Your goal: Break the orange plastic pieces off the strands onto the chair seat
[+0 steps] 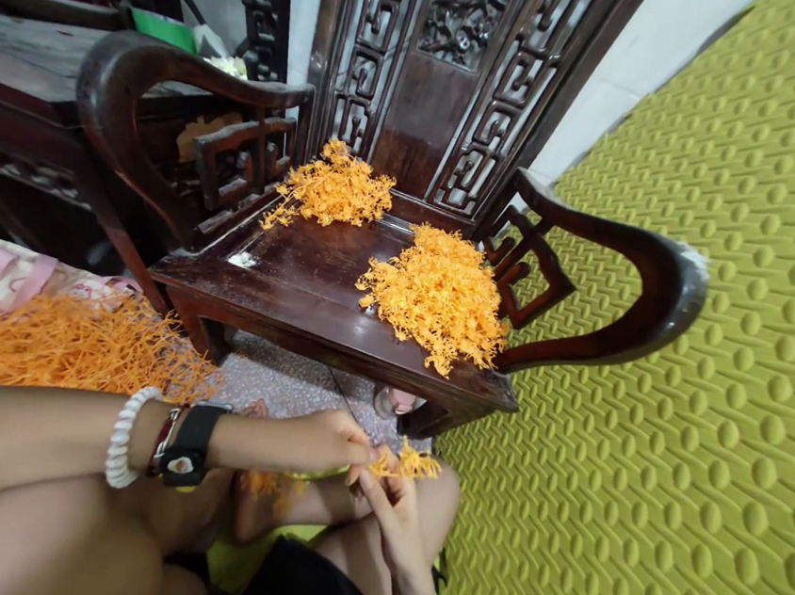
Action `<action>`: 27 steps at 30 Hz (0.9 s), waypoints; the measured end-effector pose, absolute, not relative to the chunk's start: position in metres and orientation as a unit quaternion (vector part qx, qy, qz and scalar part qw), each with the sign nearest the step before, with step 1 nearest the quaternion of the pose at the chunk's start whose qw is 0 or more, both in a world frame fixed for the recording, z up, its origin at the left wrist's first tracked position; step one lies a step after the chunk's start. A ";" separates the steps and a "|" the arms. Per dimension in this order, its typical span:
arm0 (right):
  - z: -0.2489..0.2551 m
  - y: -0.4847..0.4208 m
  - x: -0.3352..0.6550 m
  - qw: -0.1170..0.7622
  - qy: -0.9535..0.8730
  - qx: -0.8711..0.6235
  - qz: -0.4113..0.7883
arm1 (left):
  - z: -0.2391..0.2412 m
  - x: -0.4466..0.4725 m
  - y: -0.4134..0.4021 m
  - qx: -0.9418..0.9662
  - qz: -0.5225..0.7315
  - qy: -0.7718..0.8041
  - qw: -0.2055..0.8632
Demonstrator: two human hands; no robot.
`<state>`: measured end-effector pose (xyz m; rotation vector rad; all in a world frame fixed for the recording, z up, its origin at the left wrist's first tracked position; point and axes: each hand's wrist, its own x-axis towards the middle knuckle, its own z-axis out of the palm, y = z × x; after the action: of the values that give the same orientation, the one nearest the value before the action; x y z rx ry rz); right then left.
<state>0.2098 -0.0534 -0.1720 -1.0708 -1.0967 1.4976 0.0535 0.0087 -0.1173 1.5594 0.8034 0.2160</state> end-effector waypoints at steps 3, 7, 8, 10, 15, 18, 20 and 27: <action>-0.185 -0.056 0.203 0.541 -0.342 -0.456 0.618 | -0.117 0.057 0.003 0.680 0.092 0.369 0.627; -0.186 -0.054 0.203 0.629 -0.304 -0.435 0.569 | -0.097 0.054 0.000 0.703 0.105 0.347 0.612; -0.184 -0.053 0.206 0.619 -0.335 -0.416 0.576 | -0.092 0.051 0.000 0.713 0.106 0.336 0.607; -0.177 -0.052 0.211 0.572 -0.426 -0.369 0.596 | -0.083 0.045 0.000 0.736 0.104 0.309 0.594; -0.154 -0.048 0.202 0.508 -0.540 -0.332 0.582 | -0.081 0.032 0.001 0.766 0.073 0.312 0.557; -0.147 -0.044 0.187 0.552 -0.474 -0.350 0.590 | -0.080 0.029 0.002 0.767 0.101 0.317 0.548; -0.142 -0.043 0.182 0.582 -0.408 -0.331 0.620 | -0.073 0.028 0.001 0.774 0.118 0.302 0.544; -0.117 -0.043 0.181 0.672 -0.279 -0.289 0.622 | -0.037 0.025 -0.006 0.804 0.135 0.291 0.501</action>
<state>0.1812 -0.0428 -0.1175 -0.6503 -0.6280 1.4019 0.0254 -0.0063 -0.0365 1.9429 0.7044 0.3252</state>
